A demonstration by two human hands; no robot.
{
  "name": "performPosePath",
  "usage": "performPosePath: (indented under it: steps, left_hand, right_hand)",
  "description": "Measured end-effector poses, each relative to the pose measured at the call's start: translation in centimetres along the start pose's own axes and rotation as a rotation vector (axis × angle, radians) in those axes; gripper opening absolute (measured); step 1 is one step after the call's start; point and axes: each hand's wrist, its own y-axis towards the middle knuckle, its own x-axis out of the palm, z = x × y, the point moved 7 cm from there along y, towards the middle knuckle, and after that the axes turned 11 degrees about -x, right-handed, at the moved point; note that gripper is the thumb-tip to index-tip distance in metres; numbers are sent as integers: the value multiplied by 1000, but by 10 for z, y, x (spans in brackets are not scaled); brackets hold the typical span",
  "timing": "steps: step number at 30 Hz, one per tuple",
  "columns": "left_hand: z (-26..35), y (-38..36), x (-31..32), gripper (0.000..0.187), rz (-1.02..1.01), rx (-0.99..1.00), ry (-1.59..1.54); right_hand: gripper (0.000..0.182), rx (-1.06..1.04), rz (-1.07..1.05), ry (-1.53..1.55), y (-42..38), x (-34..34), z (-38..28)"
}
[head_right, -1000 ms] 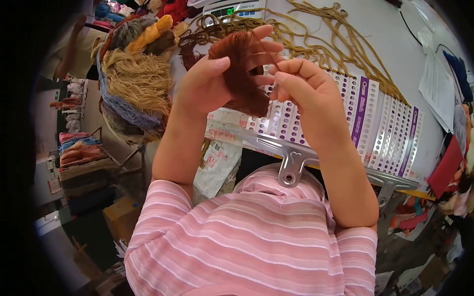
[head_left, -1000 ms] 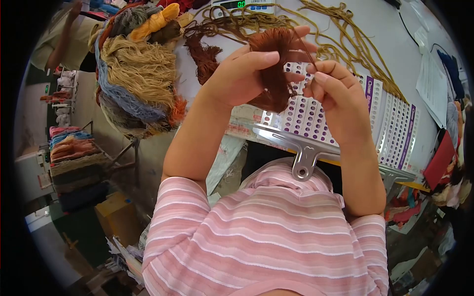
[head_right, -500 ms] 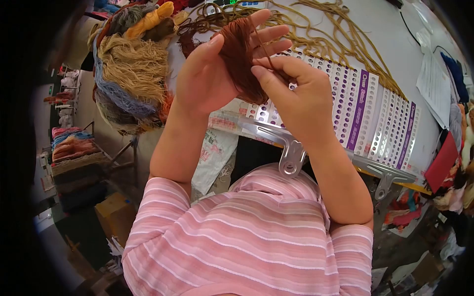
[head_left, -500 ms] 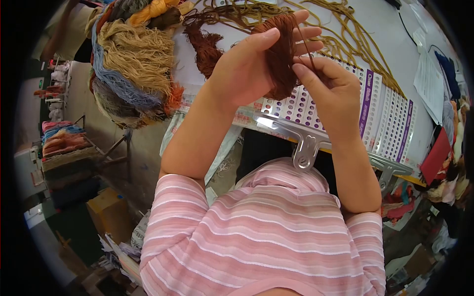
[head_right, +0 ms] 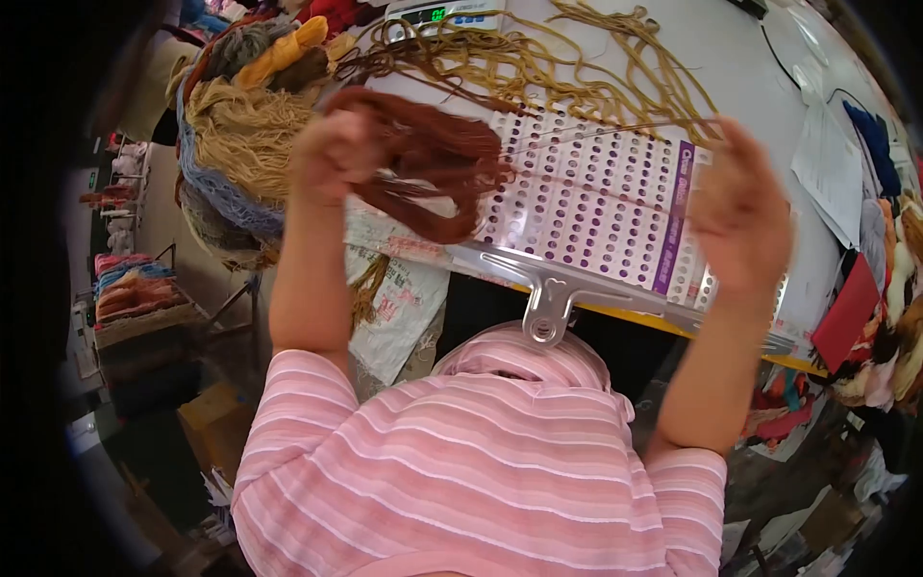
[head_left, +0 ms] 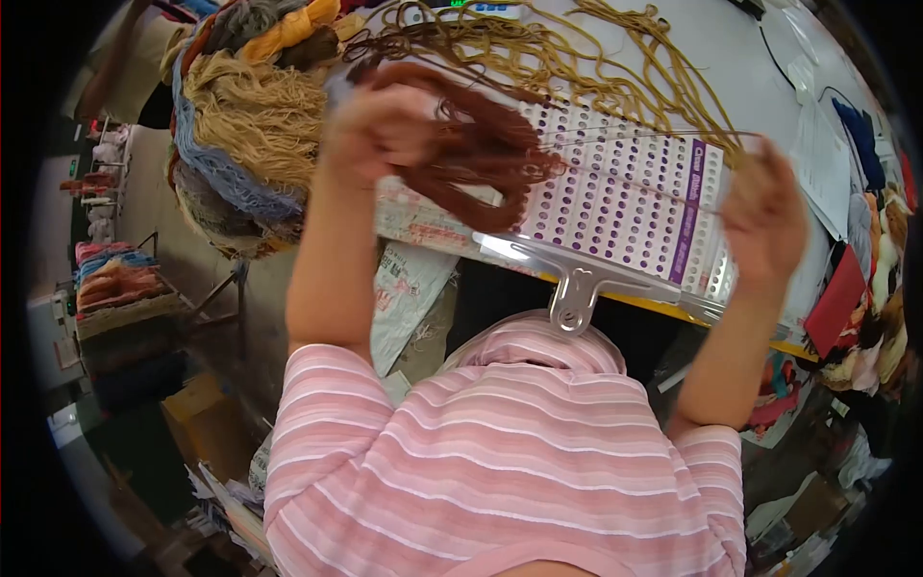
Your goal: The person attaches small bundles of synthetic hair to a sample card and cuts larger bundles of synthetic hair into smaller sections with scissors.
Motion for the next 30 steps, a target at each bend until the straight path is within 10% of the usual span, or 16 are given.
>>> performPosePath:
  steps: [1,8,10,16,18,23,30]
  left_hand:
    - [22,-26,-30,34,297,149,-35]
    - [139,-167,-147,11,149,540,-529]
    - [180,-201,-178,12,338,724,-588]
    - [114,-20,13,22,-249,509,-415]
    - [43,31,-26,27,385,277,-24]
    - [-81,118,-39,27,607,-233,304]
    - [-99,141,-52,29,746,-383,647]
  right_hand:
    - [32,-80,-82,62,-1,-27,-48]
    - [25,-444,524,-316,-191,-325,-492]
    - [25,-658,762,-600,-239,-302,-558]
    - [29,-466,499,-1014,-86,-115,-287]
    - [31,-291,334,-1060,-25,-82,-151]
    - [23,-62,249,-1192,61,-67,63]
    - [20,-54,183,-1577,75,-85,120]
